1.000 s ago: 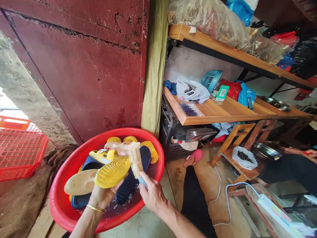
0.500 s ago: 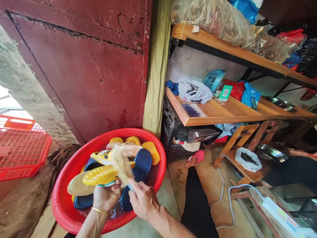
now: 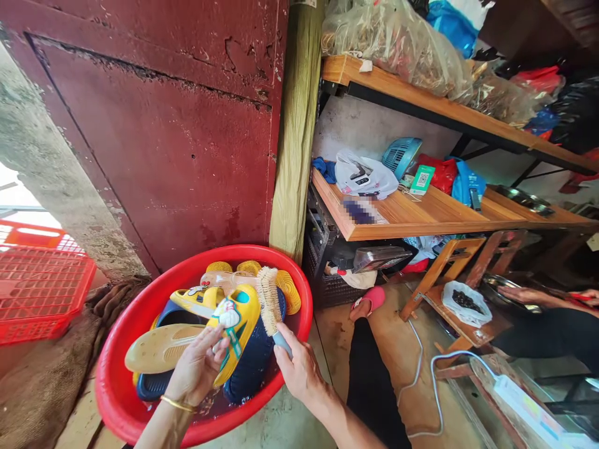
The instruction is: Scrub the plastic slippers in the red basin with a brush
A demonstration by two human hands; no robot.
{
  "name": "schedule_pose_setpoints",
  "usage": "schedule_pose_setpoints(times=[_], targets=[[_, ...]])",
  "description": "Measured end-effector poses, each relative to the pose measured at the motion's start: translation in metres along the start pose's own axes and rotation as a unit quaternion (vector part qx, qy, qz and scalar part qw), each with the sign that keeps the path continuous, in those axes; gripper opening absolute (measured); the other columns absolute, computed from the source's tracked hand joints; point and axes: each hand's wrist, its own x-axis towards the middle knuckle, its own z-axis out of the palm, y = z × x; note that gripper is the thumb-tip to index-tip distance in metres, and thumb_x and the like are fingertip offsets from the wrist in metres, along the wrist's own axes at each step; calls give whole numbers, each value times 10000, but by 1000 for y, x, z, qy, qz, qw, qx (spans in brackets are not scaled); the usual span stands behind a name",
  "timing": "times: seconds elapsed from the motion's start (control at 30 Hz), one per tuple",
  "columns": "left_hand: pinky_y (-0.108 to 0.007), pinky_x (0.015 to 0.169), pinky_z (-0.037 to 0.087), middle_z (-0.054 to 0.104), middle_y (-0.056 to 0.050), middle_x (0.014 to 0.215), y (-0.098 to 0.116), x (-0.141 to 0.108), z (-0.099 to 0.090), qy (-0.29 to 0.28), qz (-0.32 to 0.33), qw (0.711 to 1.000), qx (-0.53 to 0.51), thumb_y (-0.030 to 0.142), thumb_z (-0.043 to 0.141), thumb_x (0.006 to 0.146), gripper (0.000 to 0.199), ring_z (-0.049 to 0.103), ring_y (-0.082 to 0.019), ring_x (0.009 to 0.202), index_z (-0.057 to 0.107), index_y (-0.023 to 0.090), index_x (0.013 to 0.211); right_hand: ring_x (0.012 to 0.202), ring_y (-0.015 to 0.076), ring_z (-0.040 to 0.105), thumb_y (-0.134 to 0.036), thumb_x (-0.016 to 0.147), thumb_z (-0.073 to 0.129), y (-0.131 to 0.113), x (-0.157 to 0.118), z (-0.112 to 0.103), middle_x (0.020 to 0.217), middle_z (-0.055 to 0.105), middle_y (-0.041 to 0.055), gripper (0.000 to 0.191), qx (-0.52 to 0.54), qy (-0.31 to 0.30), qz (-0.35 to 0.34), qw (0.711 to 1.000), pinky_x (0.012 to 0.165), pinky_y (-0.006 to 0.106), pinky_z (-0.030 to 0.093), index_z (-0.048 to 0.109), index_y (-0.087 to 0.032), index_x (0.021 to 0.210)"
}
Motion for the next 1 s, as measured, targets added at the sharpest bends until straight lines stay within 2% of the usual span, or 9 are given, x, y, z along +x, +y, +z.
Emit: schedule_pose_setpoints(times=[0.1, 0.27, 0.37, 0.47, 0.63, 0.73, 0.83, 0.9, 1.0], targets=[[-113, 326, 187, 464, 86, 471, -21, 7, -3, -8, 15, 991, 134, 315, 837, 626, 295, 356, -23, 366, 590, 169, 695, 1067, 215, 692, -246, 967, 421, -7, -12, 5, 1216, 716, 90, 507, -53, -16, 3, 998, 935, 296, 543, 484, -222, 1470], [-169, 371, 194, 430, 94, 445, -53, 21, -5, -33, 54, 970, 236, 561, 793, 556, 446, 318, -46, 377, 563, 195, 665, 782, 231, 725, -228, 945, 468, -5, -5, 13, 928, 748, 64, 513, -241, -151, 28, 958, 743, 316, 566, 512, -315, 1449], [-177, 383, 184, 403, 95, 449, -61, 27, -7, -36, 51, 965, 255, 628, 783, 535, 515, 300, -49, 395, 499, 207, 619, 873, 240, 724, -189, 950, 463, 3, 15, 14, 918, 754, 86, 474, -273, -121, 61, 952, 806, 319, 545, 567, -260, 1406], [-190, 415, 277, 469, 72, 524, -63, 28, -10, -45, 82, 959, 269, 660, 781, 532, 539, 368, -71, 453, 510, 205, 631, 928, 227, 712, -198, 960, 455, 5, 25, 12, 966, 760, 89, 451, -254, -98, 40, 961, 840, 301, 530, 581, -230, 1392], [-253, 514, 406, 529, 19, 562, -62, 24, -12, -42, 166, 922, 348, 514, 808, 587, 355, 510, -175, 586, 603, 230, 640, 832, 218, 716, -271, 970, 438, -1, 17, 3, 952, 752, 54, 501, -247, -187, 24, 951, 755, 310, 539, 471, -319, 1468], [-255, 634, 471, 642, -35, 680, -62, 20, -9, 15, 205, 904, 374, 331, 808, 627, 173, 622, -251, 798, 650, 270, 657, 900, 249, 714, -242, 963, 427, -1, 23, -14, 948, 748, 79, 490, -282, -185, 97, 936, 814, 364, 533, 501, -298, 1444], [-244, 692, 495, 699, -77, 788, -60, 18, -6, 33, 233, 882, 408, 331, 769, 693, 100, 648, -280, 943, 682, 284, 677, 930, 251, 709, -273, 969, 421, -3, 32, -31, 979, 745, 76, 483, -273, -164, 96, 943, 822, 361, 532, 495, -298, 1446], [-246, 664, 501, 699, -94, 782, -59, 19, -7, 33, 236, 867, 437, 346, 743, 714, 102, 655, -294, 952, 682, 282, 664, 894, 240, 712, -302, 972, 422, -8, 32, -35, 978, 742, 55, 480, -259, -167, 58, 950, 793, 349, 538, 480, -332, 1448], [-280, 657, 527, 700, -96, 765, -58, 25, -9, 18, 183, 888, 422, 325, 678, 749, 53, 673, -313, 948, 689, 289, 712, 822, 244, 716, -268, 950, 443, -18, 26, -29, 934, 739, 67, 489, -274, -194, 41, 941, 759, 366, 542, 489, -316, 1434]])
